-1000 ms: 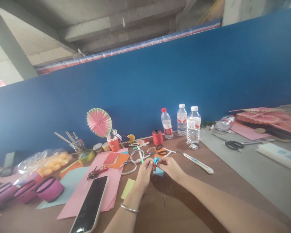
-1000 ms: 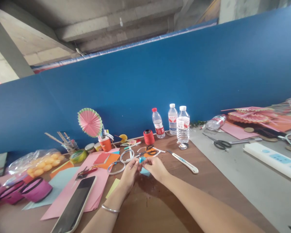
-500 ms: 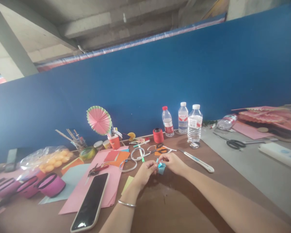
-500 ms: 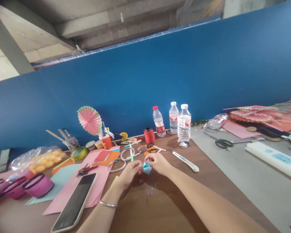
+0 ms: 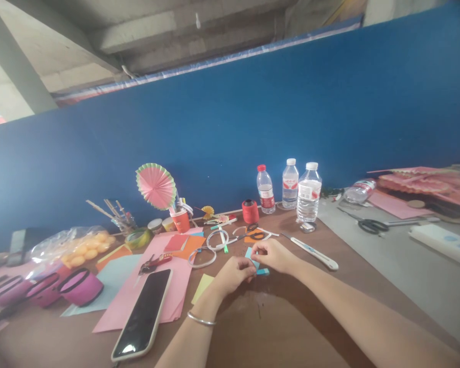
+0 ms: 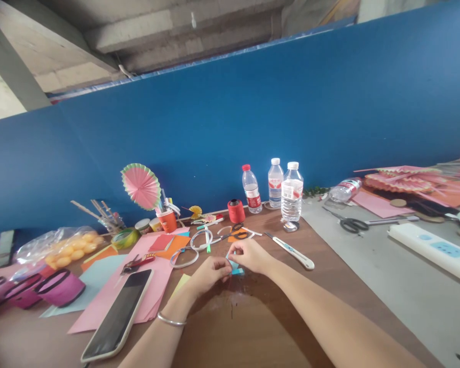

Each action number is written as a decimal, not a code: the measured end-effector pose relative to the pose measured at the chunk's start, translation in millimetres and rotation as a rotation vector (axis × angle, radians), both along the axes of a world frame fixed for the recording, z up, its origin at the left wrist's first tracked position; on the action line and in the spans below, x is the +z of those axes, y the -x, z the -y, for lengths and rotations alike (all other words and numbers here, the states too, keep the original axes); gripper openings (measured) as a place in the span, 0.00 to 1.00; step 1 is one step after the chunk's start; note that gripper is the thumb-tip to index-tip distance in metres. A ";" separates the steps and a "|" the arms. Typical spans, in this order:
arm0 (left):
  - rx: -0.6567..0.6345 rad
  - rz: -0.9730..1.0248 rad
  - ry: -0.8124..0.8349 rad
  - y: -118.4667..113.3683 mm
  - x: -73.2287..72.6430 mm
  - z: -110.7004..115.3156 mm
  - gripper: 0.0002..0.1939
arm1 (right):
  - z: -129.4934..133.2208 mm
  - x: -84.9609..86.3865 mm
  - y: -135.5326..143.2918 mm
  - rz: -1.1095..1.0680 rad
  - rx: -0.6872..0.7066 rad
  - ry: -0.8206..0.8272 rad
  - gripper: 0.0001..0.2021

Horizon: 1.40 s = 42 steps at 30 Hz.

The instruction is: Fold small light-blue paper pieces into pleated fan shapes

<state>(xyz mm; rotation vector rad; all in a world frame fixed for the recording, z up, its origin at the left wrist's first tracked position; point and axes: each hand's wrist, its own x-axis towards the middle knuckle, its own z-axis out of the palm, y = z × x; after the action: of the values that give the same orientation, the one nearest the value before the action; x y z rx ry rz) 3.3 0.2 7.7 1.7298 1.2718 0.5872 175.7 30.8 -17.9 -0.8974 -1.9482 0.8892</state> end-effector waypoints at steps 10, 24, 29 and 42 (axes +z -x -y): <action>0.261 -0.146 -0.270 -3.1 -14.6 -13.1 0.11 | 10.8 -7.5 10.7 0.198 -0.288 -0.458 0.08; 0.416 0.443 0.014 -2.0 -18.8 -17.8 0.17 | 10.9 -11.1 13.6 0.182 -0.190 -0.453 0.11; 0.352 0.445 -0.006 -1.7 -17.5 -18.0 0.18 | 7.7 -14.3 16.1 0.041 -0.220 -0.219 0.09; -0.127 0.203 0.124 4.4 3.8 -3.9 0.17 | -12.0 -23.5 8.4 -0.279 0.225 0.320 0.13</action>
<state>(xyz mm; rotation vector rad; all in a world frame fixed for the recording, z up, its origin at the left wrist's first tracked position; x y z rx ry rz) -1.0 4.2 11.5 1.5919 1.0269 0.5816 167.3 42.9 -41.5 -0.6918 -1.7124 1.4087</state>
